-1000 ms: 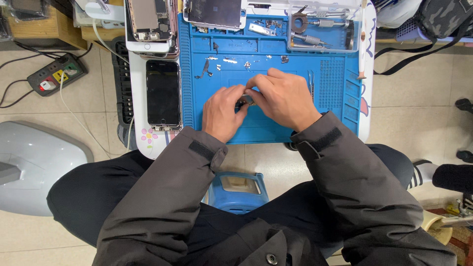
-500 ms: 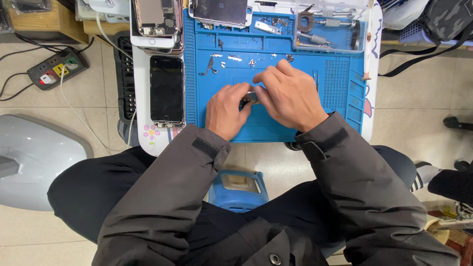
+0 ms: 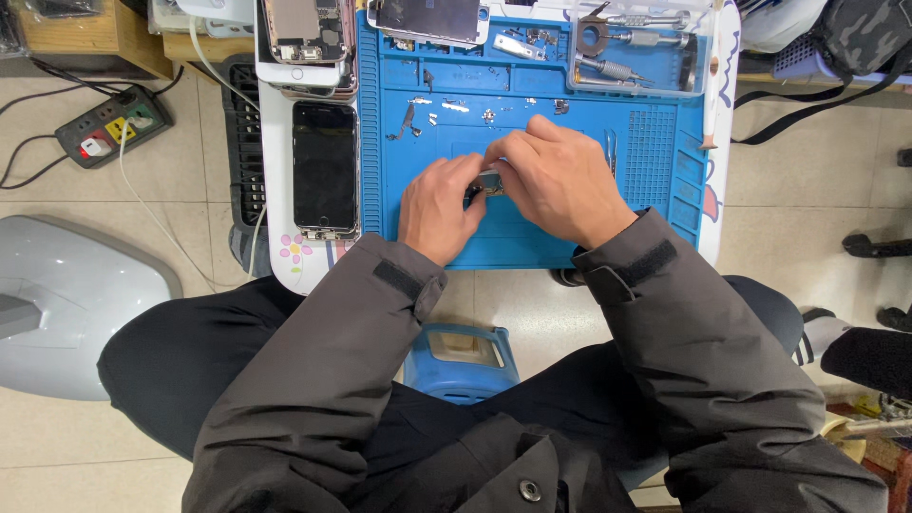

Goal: The person is repairing a smartphone by removing and reattaching internal components. They use a screwdriver to remove screws and tweezers to handle small parts and connectors. The person works on a blue mat with various tools and phone parts laid out.

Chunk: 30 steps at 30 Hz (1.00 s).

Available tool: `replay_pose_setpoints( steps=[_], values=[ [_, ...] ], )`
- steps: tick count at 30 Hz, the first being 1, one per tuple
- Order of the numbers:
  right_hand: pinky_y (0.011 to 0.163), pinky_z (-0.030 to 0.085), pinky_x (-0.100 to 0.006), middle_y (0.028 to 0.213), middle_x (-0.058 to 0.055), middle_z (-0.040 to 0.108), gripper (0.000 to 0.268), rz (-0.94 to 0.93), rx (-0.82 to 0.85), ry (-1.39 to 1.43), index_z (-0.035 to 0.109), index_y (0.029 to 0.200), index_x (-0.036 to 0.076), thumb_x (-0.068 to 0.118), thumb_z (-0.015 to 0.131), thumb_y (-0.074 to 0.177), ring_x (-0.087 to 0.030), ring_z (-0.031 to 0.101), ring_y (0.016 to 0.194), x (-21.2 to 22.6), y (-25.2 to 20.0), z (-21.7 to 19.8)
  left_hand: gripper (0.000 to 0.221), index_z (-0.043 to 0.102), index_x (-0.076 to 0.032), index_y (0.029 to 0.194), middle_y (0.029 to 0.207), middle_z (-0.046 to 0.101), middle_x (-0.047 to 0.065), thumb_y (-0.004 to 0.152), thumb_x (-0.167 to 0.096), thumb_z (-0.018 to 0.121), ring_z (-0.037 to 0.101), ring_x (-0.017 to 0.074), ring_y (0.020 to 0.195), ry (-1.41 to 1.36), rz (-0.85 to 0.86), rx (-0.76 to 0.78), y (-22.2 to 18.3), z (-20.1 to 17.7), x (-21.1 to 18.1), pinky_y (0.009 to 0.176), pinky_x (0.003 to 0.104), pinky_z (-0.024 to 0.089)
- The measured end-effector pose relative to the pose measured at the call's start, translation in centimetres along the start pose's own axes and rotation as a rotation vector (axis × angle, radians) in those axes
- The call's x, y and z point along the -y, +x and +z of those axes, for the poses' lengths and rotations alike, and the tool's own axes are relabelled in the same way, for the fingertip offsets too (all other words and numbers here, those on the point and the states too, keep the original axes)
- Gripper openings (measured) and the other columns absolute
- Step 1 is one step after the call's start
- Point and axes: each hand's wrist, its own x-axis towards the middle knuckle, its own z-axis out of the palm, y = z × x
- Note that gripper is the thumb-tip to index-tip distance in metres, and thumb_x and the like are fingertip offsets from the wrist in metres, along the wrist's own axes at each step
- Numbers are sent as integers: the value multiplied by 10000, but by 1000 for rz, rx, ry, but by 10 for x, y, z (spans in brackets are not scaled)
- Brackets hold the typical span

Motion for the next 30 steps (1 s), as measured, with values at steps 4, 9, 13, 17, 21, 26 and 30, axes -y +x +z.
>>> replay_pose_setpoints(
  steps=[4, 9, 13, 17, 21, 26, 30],
  values=[
    [587, 491, -210, 675, 12, 595, 71, 27, 4, -28, 713, 1047, 137, 142, 764, 997, -137, 537, 720, 3, 1, -5, 188, 611, -95, 1043, 852, 619, 100, 944, 20, 722, 697, 314, 843, 2, -2, 4, -2, 1, 0, 616, 479, 595],
    [594, 506, -245, 738, -13, 602, 64, -9, -25, -6, 696, 1059, 122, 92, 662, 1014, -164, 543, 755, 4, 1, -2, 182, 621, -86, 1063, 872, 638, 107, 954, 26, 714, 698, 325, 855, -15, -16, 15, -2, 0, -1, 618, 485, 602],
    [602, 503, -219, 718, 4, 615, 40, 13, 13, -20, 711, 1054, 132, 144, 730, 1021, -135, 553, 746, 2, 1, 0, 176, 621, -93, 1042, 863, 632, 93, 955, 23, 721, 698, 316, 848, -6, 1, 9, 1, -1, -2, 611, 471, 605],
    [608, 510, -233, 739, 8, 604, 59, 24, -8, -56, 685, 1047, 146, 193, 708, 1021, -142, 543, 763, 8, 4, -6, 188, 632, -104, 1055, 871, 648, 84, 950, 12, 737, 707, 293, 849, 9, -6, 28, -1, -3, -3, 621, 448, 625],
    [617, 517, -222, 752, 12, 621, 28, 15, -10, -53, 672, 1037, 141, 165, 679, 1023, -138, 562, 773, 9, 2, -2, 175, 636, -92, 1048, 864, 651, 96, 953, 4, 748, 706, 304, 836, 22, -1, 22, 3, -10, -10, 608, 460, 626],
    [617, 513, -225, 703, 11, 560, 121, 22, 6, -73, 630, 965, 145, 212, 694, 1043, -132, 541, 751, 8, 3, -11, 179, 645, -107, 1040, 885, 673, 71, 943, -22, 768, 725, 283, 886, 52, -37, 43, -1, 1, -4, 678, 462, 663],
    [633, 528, -258, 724, 10, 558, 118, 7, 38, -68, 609, 958, 147, 220, 650, 1042, -138, 552, 772, 11, 4, -10, 178, 645, -118, 1037, 898, 688, 63, 945, -31, 770, 733, 284, 915, 54, -77, 55, 4, -7, -11, 693, 476, 674]
  ],
)
